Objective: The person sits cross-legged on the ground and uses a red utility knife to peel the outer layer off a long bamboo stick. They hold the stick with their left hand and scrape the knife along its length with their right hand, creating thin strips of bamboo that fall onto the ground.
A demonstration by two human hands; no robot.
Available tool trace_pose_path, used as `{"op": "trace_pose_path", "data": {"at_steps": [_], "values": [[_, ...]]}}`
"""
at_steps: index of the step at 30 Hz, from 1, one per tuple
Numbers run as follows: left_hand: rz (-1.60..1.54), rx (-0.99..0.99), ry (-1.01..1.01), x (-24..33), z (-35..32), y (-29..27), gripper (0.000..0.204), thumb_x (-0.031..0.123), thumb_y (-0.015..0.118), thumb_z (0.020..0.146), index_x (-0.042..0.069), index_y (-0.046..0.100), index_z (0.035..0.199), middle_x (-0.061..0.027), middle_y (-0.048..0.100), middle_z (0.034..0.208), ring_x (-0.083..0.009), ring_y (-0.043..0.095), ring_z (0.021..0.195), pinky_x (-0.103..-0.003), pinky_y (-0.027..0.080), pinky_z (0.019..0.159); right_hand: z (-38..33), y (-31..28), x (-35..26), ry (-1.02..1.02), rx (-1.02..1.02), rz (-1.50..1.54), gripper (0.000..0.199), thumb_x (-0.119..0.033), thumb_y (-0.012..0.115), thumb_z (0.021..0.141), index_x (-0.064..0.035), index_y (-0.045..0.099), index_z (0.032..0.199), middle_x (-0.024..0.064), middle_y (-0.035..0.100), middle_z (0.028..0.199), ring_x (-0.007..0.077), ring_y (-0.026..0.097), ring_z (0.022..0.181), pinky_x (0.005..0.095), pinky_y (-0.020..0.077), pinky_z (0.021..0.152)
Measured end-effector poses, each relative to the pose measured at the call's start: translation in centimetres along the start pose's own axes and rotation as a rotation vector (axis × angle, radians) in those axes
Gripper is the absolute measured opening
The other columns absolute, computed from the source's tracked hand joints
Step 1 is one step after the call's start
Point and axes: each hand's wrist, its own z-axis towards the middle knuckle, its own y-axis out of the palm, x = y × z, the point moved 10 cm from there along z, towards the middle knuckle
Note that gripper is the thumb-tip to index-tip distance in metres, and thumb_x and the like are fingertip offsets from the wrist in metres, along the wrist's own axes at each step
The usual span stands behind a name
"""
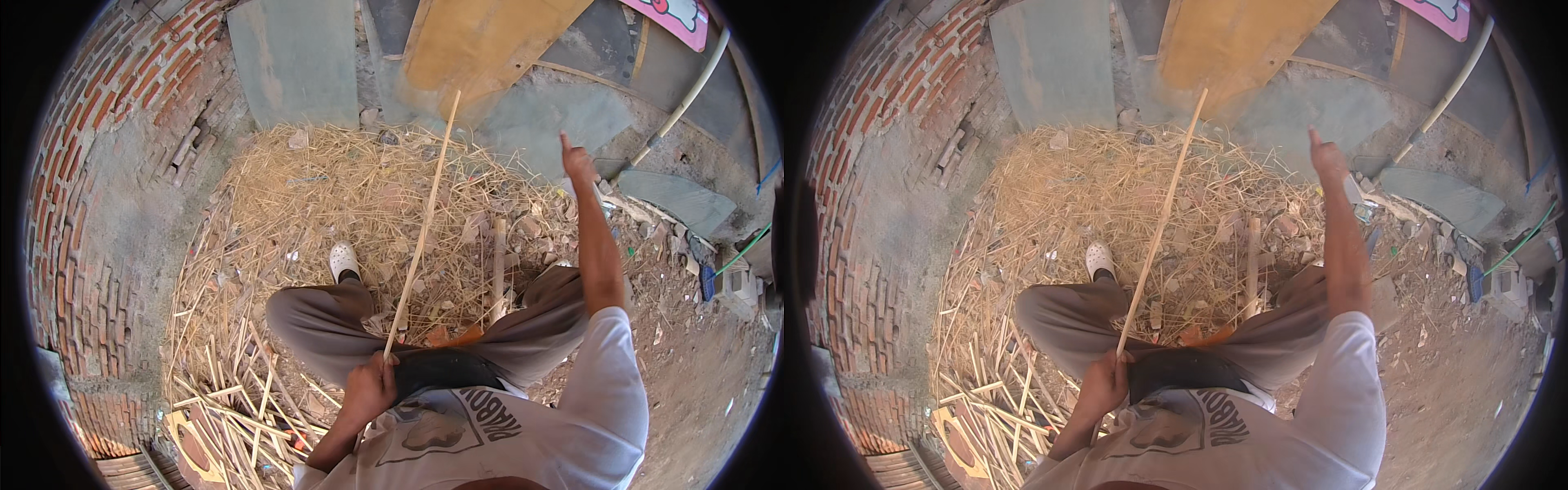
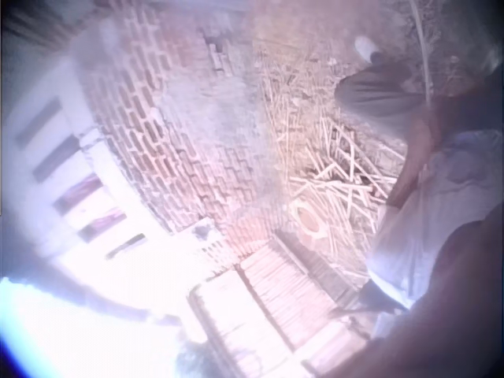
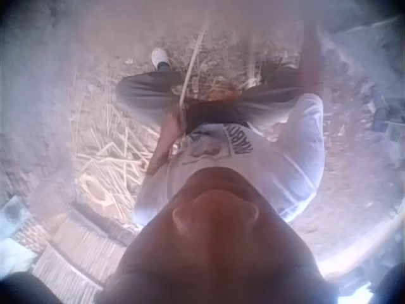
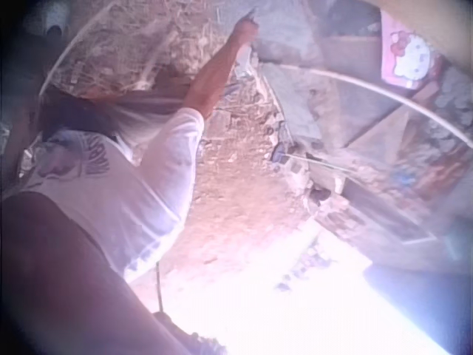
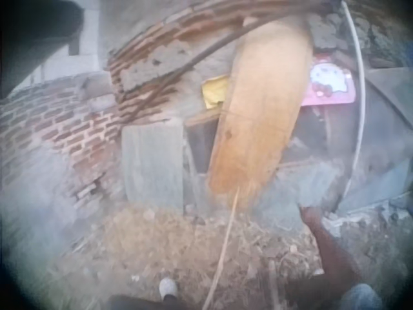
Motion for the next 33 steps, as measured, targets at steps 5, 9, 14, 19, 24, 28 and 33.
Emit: {"op": "trace_pose_path", "data": {"at_steps": [5,9,14,19,24,28,33], "values": [[-0.200,0.074,0.040,2.0,1.8,0.6,0.017,0.012,0.048,0.097,0.003,0.063,0.098,-0.0169,0.060,0.065,-0.0320,0.065,0.061,-0.039,0.048,0.056,-2.8,-5.4,0.1,-0.120,0.006,0.225,0.068,-0.064,0.049,0.090,-0.0018,0.065,0.069,0.0185,0.065,0.064,0.0342,0.068,0.067,0.0429,0.0522,0.059],[-0.253,0.153,0.100,5.0,5.6,-0.5,0.016,0.011,0.048,0.098,0.002,0.061,0.099,-0.0114,0.053,0.057,-0.0218,0.054,0.048,-0.035,0.042,0.050,-7.6,-10.5,-10.5,-0.363,-0.044,0.384,0.062,-0.066,0.054,0.086,-0.0052,0.064,0.075,0.0168,0.062,0.060,0.0344,0.064,0.056,0.0431,0.0497,0.053],[-0.295,0.211,0.136,5.4,5.8,0.4,0.016,0.010,0.049,0.097,0.002,0.061,0.102,-0.0087,0.047,0.054,-0.0164,0.048,0.044,-0.033,0.039,0.046,-10.0,-11.9,-13.4,-0.610,0.067,0.458,0.056,-0.064,0.058,0.085,-0.0080,0.060,0.079,0.0100,0.060,0.056,0.0305,0.063,0.052,0.0414,0.0479,0.048],[-0.274,0.077,0.093,6.6,4.6,2.8,0.016,0.011,0.049,0.097,0.002,0.061,0.102,-0.0090,0.049,0.054,-0.0175,0.050,0.046,-0.032,0.040,0.047,-10.4,-11.6,-14.6,-0.650,0.105,0.397,0.052,-0.059,0.064,0.083,-0.0075,0.061,0.077,0.0105,0.058,0.054,0.0315,0.060,0.049,0.0409,0.0459,0.047],[-0.183,0.098,0.120,7.4,3.6,2.9,0.018,0.014,0.048,0.099,0.003,0.062,0.100,-0.0103,0.047,0.051,-0.0211,0.051,0.043,-0.035,0.039,0.046,-9.9,-11.3,-14.9,-0.699,0.189,0.270,0.058,-0.067,0.059,0.082,-0.0099,0.060,0.070,0.0082,0.055,0.050,0.0286,0.059,0.045,0.0383,0.0452,0.045],[-0.078,0.082,0.138,7.2,3.7,2.5,0.016,0.014,0.050,0.097,0.003,0.062,0.099,-0.0159,0.051,0.053,-0.0339,0.057,0.048,-0.040,0.042,0.047,-9.2,-9.6,-14.1,-0.713,0.237,0.247,0.065,-0.075,0.054,0.079,-0.0114,0.059,0.065,0.0067,0.053,0.046,0.0255,0.058,0.042,0.0377,0.0458,0.043],[0.004,0.107,0.200,7.3,3.9,2.7,0.010,0.011,0.054,0.092,0.002,0.056,0.096,-0.0196,0.054,0.056,-0.0410,0.058,0.052,-0.049,0.045,0.048,-9.1,-7.3,-14.3,-0.767,0.245,0.216,0.068,-0.079,0.051,0.078,-0.0126,0.059,0.064,0.0054,0.053,0.047,0.0242,0.058,0.043,0.0386,0.0472,0.045]]}}
